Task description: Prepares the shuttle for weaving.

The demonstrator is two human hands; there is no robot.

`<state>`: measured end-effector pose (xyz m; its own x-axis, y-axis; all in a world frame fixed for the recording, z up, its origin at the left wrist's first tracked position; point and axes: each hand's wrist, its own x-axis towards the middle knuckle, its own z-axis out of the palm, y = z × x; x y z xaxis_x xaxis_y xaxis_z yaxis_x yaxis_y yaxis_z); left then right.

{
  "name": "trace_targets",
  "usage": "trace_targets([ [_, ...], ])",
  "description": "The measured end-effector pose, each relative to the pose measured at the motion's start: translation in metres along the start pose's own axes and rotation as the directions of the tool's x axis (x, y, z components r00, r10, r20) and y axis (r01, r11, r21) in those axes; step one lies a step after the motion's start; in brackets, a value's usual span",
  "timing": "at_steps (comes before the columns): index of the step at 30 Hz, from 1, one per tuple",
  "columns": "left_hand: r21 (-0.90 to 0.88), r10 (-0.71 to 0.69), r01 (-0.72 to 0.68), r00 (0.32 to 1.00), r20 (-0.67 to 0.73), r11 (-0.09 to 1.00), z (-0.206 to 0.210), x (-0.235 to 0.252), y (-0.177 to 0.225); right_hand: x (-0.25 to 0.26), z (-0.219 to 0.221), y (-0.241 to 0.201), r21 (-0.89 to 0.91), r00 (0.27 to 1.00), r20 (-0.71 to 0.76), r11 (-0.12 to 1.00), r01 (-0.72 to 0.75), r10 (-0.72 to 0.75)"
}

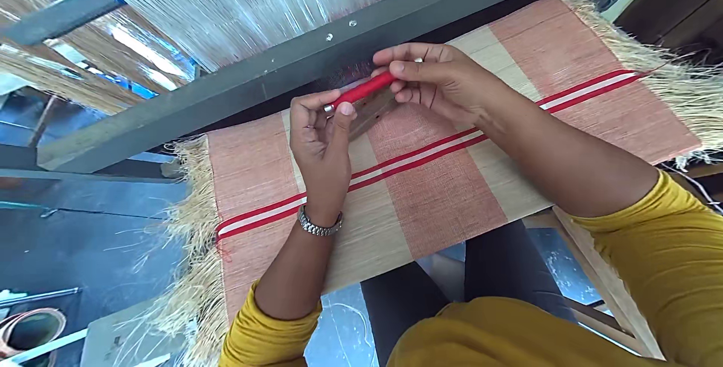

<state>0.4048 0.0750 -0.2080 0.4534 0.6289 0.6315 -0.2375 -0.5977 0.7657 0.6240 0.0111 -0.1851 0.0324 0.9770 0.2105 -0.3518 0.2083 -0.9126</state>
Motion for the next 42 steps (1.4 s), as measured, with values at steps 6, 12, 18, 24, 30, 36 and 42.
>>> trace_targets([
  [6, -0.017, 0.078, -0.078, 0.997, 0.002, 0.997, 0.002, -0.003, 0.004, 0.0, 0.004, 0.008, 0.075, 1.0, -0.017, 0.997, -0.022, 0.023],
  [12, 0.062, 0.13, -0.133, 0.99, 0.054, 0.989, 0.006, -0.004, 0.003, -0.002, 0.007, 0.005, 0.052, 0.996, -0.075, 0.997, 0.054, -0.05],
  [18, 0.205, 0.019, -0.041, 0.994, 0.108, 0.978, 0.004, -0.004, 0.004, -0.003, 0.007, 0.008, -0.148, 0.991, 0.013, 0.98, 0.132, -0.131],
  [24, 0.209, -0.068, 0.05, 0.994, 0.08, 0.977, 0.003, -0.005, 0.006, -0.002, 0.008, 0.005, -0.394, 0.977, 0.099, 0.895, 0.211, -0.186],
  [30, 0.17, -0.128, 0.108, 0.986, 0.11, 0.979, 0.004, -0.008, 0.006, -0.005, 0.01, 0.012, -0.484, 0.975, 0.046, 0.85, 0.21, -0.215],
  [36, 0.165, -0.219, 0.194, 0.965, 0.147, 0.967, 0.0, -0.009, 0.006, -0.006, 0.005, 0.009, -0.551, 0.971, 0.049, 0.805, 0.22, -0.232],
  [42, 0.128, -0.287, 0.263, 0.927, 0.24, 0.956, 0.003, -0.009, 0.006, -0.005, 0.005, 0.014, -0.66, 0.948, 0.061, 0.699, 0.274, -0.314],
])
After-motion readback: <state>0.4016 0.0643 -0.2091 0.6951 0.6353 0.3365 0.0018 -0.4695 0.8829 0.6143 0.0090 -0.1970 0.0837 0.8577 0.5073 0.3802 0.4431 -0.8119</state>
